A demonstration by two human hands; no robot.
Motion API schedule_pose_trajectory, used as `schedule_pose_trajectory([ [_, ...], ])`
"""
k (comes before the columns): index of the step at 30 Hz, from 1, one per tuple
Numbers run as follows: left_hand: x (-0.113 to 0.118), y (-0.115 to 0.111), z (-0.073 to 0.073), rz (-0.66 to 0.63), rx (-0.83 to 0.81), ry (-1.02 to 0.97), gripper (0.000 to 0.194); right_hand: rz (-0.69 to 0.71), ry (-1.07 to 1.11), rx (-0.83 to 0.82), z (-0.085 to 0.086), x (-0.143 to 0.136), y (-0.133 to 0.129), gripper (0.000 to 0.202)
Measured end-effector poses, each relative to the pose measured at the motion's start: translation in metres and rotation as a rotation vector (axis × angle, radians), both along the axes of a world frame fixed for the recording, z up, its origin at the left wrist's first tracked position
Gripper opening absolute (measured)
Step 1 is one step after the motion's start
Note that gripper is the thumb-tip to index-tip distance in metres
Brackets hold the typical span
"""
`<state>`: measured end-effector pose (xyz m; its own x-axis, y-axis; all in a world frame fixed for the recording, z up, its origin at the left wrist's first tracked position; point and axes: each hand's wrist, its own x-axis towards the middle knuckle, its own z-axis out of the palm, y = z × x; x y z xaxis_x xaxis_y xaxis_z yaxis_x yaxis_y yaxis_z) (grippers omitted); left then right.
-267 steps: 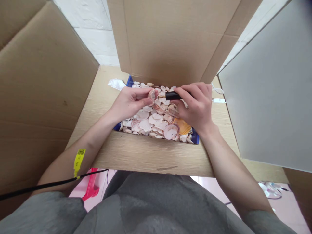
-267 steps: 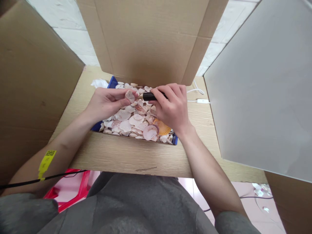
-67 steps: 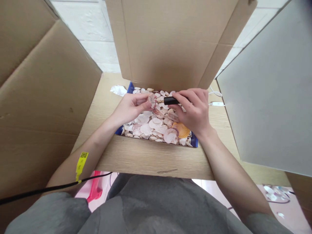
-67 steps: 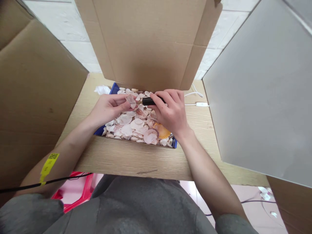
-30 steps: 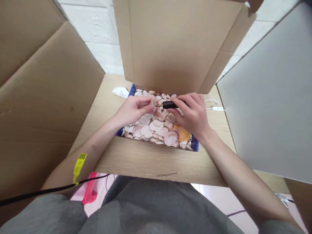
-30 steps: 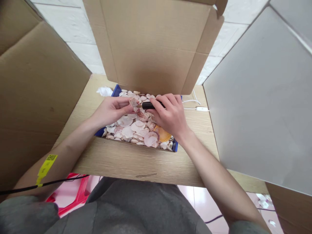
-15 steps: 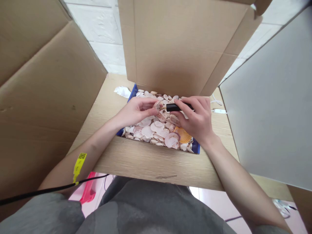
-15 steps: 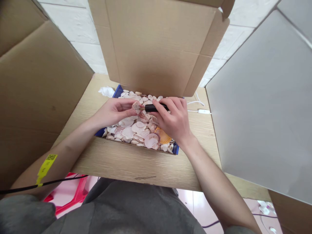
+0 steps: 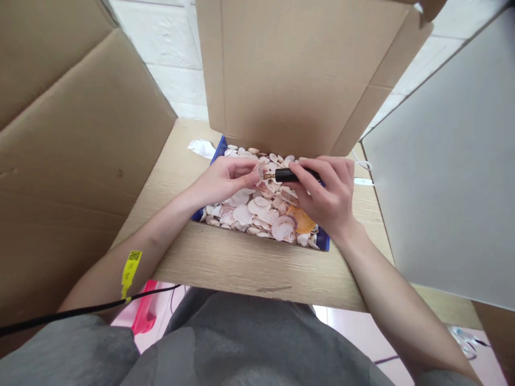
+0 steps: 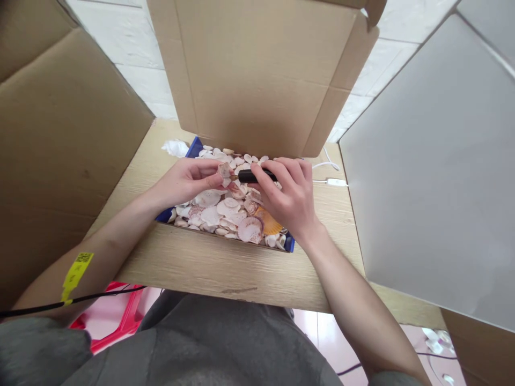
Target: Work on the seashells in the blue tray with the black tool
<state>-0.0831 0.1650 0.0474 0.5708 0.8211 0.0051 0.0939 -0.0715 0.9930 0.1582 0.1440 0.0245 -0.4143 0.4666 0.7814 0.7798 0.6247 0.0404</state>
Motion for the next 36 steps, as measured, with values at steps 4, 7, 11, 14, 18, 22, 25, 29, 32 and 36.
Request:
schedule_pose_trajectory([
  [4,-0.001,0.0,0.0,-0.001,0.009,0.031,0.029,0.006,-0.013,0.016,0.001,0.0,-0.002,0.042],
  [7,-0.001,0.001,0.0,0.002,0.002,0.046,0.031,0.003,-0.028,0.043,0.002,0.001,-0.003,0.04],
  [11,-0.002,0.0,0.0,0.0,-0.005,0.014,0.028,-0.021,-0.035,-0.006,0.001,0.001,-0.002,0.035],
  [14,-0.002,0.0,0.0,0.021,0.005,-0.019,0.031,-0.039,-0.039,-0.098,0.0,0.001,0.0,0.034],
  [18,-0.003,0.0,0.0,0.05,0.02,-0.05,0.031,-0.041,-0.041,-0.165,0.0,0.001,0.0,0.033],
  [22,-0.003,0.001,-0.003,0.062,0.031,-0.058,0.032,-0.022,-0.046,-0.162,0.001,0.0,0.001,0.031],
  [25,-0.003,0.001,-0.005,0.056,0.032,-0.027,0.033,-0.009,-0.05,-0.109,0.0,0.0,0.001,0.03],
  [29,-0.001,0.0,-0.002,-0.024,0.025,0.024,0.028,-0.014,-0.06,-0.048,-0.002,0.002,0.0,0.032],
  [32,-0.001,0.0,0.002,-0.056,0.021,0.046,0.025,-0.024,-0.06,-0.034,-0.003,0.004,-0.001,0.033],
  [36,-0.001,-0.001,0.005,-0.062,0.012,0.064,0.026,0.026,-0.013,0.029,-0.002,0.004,-0.001,0.038],
])
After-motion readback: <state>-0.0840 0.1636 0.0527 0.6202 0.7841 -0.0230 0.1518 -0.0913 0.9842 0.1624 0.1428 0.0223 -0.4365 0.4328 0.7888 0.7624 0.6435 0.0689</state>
